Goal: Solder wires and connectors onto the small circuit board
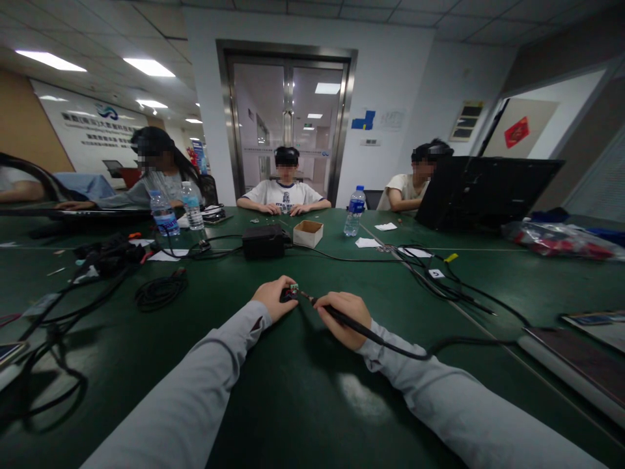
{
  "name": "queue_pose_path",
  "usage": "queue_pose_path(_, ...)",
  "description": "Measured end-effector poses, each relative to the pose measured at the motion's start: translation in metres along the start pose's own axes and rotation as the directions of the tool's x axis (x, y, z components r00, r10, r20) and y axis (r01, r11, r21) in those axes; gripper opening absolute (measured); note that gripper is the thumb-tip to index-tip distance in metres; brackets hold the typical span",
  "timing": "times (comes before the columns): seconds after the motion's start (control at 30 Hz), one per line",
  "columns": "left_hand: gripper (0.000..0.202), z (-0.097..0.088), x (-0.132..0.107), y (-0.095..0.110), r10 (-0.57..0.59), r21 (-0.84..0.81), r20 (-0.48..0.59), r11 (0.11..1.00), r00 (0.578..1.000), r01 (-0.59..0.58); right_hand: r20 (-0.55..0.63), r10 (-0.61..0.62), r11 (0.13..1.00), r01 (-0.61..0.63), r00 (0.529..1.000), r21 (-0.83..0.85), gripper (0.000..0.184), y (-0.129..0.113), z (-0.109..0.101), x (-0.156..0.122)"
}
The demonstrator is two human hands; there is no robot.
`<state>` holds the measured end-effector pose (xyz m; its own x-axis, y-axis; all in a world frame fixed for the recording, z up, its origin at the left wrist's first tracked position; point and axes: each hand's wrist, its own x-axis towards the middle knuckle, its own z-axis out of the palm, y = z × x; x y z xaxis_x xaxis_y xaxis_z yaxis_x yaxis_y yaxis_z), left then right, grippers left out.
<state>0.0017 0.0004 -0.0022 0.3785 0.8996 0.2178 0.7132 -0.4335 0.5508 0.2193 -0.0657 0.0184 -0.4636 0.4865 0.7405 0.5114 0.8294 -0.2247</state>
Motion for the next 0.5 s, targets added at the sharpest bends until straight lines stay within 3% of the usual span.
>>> queue_pose_path(0.3,0.04,-0.009,-0.004,-0.007,0.014,0.073,0.065,0.997,0.998,-0.019,-0.071,0.048,0.998,-0.045,0.996,0.037,0.013,0.004,0.003,-0.001)
queue_pose_path(0.4,0.042,-0.024,-0.022,-0.022,0.015,0.1,0.04,0.995,0.999,-0.019,-0.068,0.091,0.995,-0.088,0.993,0.042,0.013,0.006,0.003,-0.002)
queue_pose_path(0.5,0.043,-0.048,-0.057,-0.046,0.026,0.13,-0.014,0.991,1.0,-0.024,-0.054,0.088,0.996,-0.086,0.995,0.035,0.013,0.007,0.003,-0.002)
